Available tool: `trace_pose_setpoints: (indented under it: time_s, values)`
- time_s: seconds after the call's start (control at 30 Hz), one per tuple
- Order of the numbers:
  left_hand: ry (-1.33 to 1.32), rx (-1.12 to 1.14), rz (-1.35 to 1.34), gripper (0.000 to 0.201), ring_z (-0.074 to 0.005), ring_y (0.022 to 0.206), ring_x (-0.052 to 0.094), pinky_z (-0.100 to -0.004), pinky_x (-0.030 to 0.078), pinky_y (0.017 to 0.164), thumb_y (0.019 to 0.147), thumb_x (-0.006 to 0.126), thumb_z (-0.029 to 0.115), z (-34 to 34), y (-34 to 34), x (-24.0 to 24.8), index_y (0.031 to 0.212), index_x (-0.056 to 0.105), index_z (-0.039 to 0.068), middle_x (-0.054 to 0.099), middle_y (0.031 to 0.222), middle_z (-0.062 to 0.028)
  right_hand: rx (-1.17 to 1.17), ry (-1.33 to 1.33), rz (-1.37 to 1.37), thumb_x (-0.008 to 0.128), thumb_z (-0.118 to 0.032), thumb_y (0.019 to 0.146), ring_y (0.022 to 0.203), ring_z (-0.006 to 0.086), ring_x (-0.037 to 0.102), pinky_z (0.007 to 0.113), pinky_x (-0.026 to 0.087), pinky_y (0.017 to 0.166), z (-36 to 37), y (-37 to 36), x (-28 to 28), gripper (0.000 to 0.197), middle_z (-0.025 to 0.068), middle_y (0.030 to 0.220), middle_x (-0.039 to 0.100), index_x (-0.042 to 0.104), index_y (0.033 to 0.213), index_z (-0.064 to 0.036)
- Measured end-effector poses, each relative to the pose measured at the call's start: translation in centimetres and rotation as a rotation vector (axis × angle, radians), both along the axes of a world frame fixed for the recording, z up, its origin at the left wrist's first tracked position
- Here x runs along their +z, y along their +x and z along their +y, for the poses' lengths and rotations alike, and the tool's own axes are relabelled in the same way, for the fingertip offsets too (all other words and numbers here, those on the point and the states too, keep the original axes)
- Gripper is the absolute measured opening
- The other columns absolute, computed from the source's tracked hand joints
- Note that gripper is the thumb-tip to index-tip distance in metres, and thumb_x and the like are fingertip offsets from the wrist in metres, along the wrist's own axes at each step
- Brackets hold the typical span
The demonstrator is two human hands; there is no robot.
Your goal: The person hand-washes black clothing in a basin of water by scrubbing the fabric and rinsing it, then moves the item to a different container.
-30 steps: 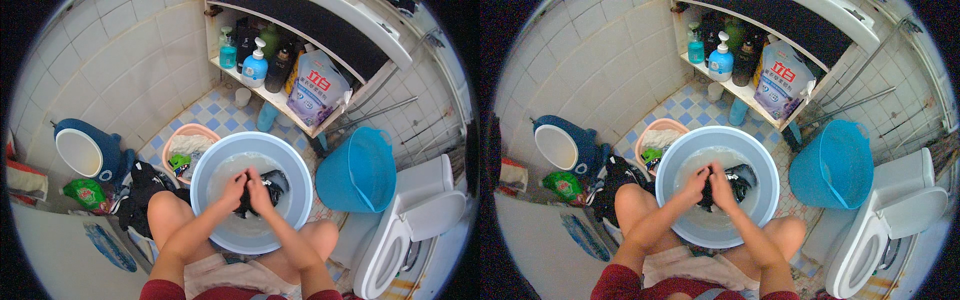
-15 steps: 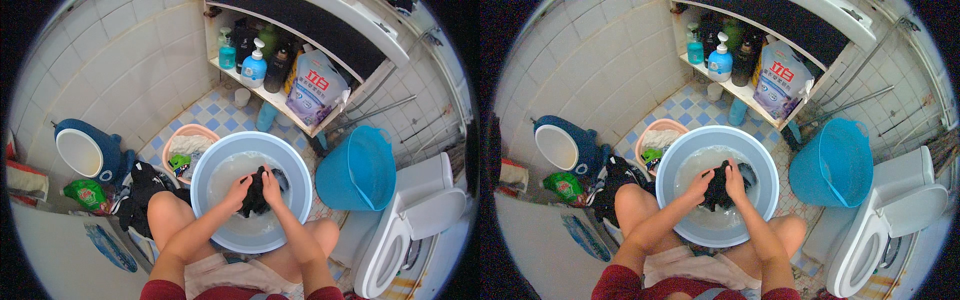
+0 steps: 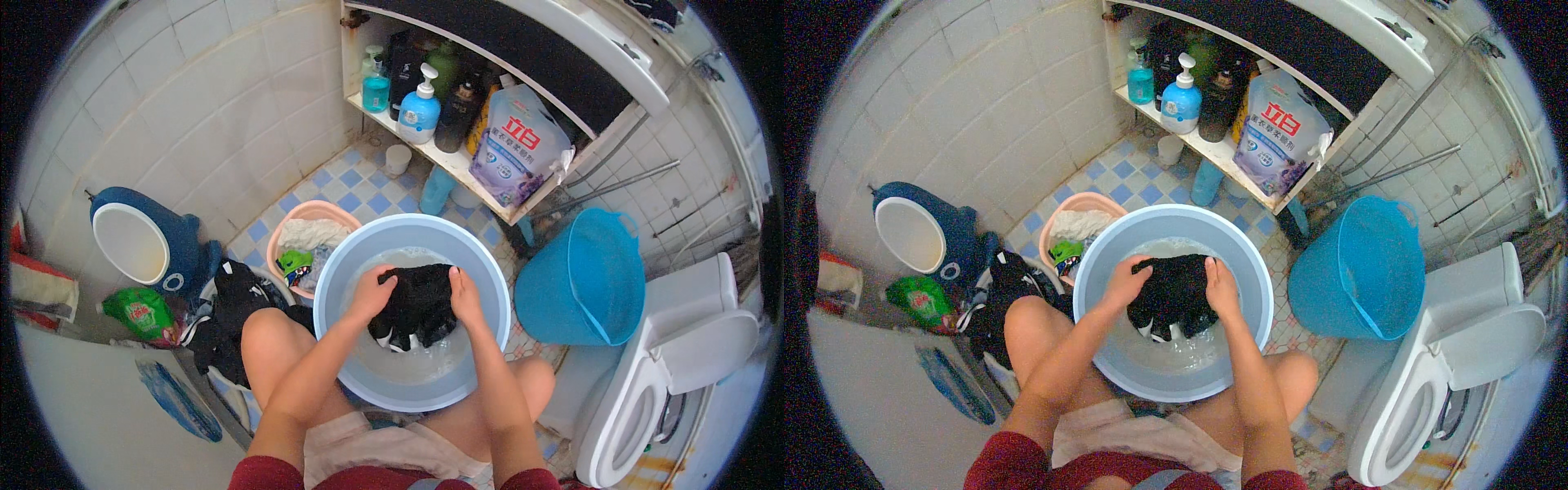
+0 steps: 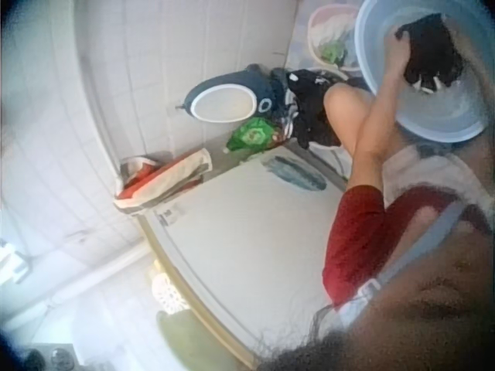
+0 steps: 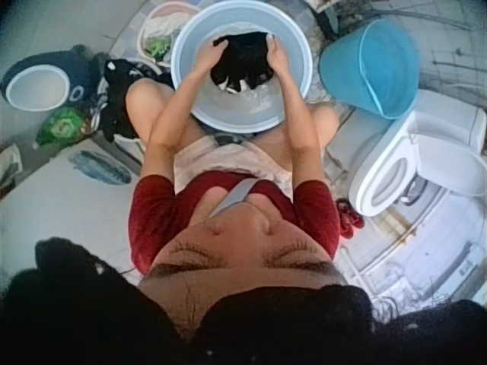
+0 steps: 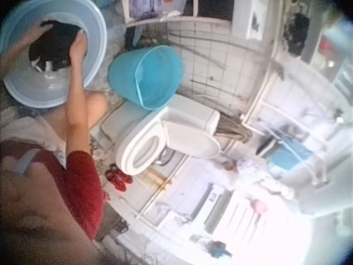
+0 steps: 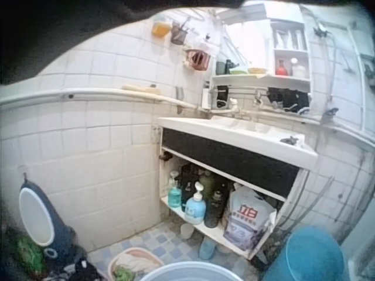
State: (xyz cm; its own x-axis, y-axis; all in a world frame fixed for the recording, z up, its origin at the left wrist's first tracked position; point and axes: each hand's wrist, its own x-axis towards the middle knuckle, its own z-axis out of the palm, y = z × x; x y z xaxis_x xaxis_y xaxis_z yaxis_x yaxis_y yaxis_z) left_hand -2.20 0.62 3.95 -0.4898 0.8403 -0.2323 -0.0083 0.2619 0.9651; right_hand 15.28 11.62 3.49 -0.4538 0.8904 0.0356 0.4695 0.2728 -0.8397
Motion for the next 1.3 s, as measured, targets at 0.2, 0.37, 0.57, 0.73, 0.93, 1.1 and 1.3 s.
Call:
trace_pose_setpoints:
  time_s: [0.2,0.37,0.57,0.73,0.93,1.1,1.3]
  values:
    - [0.233,-0.129,0.443,0.040,-0.0273,0.097,0.059,-0.0341,0.044,0.086,0.068,0.072,0.017,-0.8,1.7,4.6,0.104,0.061,0.001,0.063,0.101,-0.0162,0.020,-0.226,0.123,0.038,-0.038,0.095,0.084,0.0304,0.056,0.037,0.042,0.079,0.6,0.4,1.0,0.045,0.0179,0.090,0.061,0.057,0.094,0.0028]
    - [0.022,-0.282,0.313,0.035,-0.0277,0.090,0.062,-0.0333,0.046,0.081,0.073,0.070,0.025,-0.4,-0.3,2.7,0.099,0.064,0.001,0.065,0.095,-0.0158,-0.010,-0.463,0.338,0.043,-0.038,0.094,0.078,0.0122,0.055,0.028,0.043,0.073,1.5,1.4,2.1,0.043,0.0032,0.084,0.062,0.061,0.089,0.0009]
    - [0.193,-0.327,0.476,0.026,-0.0291,0.091,0.061,-0.0343,0.046,0.082,0.080,0.061,0.014,-0.8,-1.0,4.0,0.104,0.063,0.004,0.064,0.095,-0.0187,-0.033,-0.584,0.445,0.051,-0.030,0.091,0.077,0.0099,0.055,0.025,0.043,0.072,1.8,2.4,4.7,0.033,0.0025,0.085,0.063,0.063,0.093,0.0009]
    - [-0.056,-0.458,0.825,0.050,-0.0347,0.100,0.057,-0.0407,0.043,0.086,0.075,0.065,0.020,-1.4,-0.3,4.1,0.121,0.051,0.008,0.060,0.102,-0.0205,0.361,-0.544,0.311,0.061,-0.012,0.084,0.081,0.0103,0.057,0.024,0.045,0.074,0.0,1.9,7.0,0.021,0.0028,0.089,0.063,0.061,0.099,0.0021]
    - [0.037,-0.394,0.603,0.087,-0.0358,0.105,0.054,-0.0427,0.041,0.090,0.061,0.077,0.024,-0.5,3.3,3.5,0.133,0.032,0.008,0.057,0.111,-0.0192,0.326,-0.691,0.413,0.060,-0.018,0.085,0.072,0.0081,0.055,0.023,0.045,0.067,-0.4,1.5,7.1,0.023,0.0009,0.083,0.062,0.061,0.096,0.0010]
    - [0.073,-0.433,0.328,0.038,-0.0216,0.076,0.060,-0.0311,0.047,0.072,0.064,0.076,0.020,-0.2,1.0,5.8,0.093,0.061,0.001,0.063,0.085,-0.0129,0.022,-0.458,0.331,0.060,-0.026,0.086,0.067,0.0055,0.051,0.022,0.041,0.061,0.7,2.0,6.9,0.026,-0.0019,0.074,0.060,0.065,0.081,-0.0001]
    - [0.117,-0.460,-0.088,0.022,-0.0102,0.075,0.056,-0.0256,0.045,0.070,0.078,0.065,0.014,0.0,0.1,4.7,0.093,0.061,-0.001,0.062,0.081,-0.0050,0.062,-0.315,0.299,0.061,-0.021,0.085,0.065,0.0058,0.049,0.022,0.040,0.060,1.2,1.5,5.5,0.021,-0.0028,0.071,0.058,0.064,0.082,-0.0009]
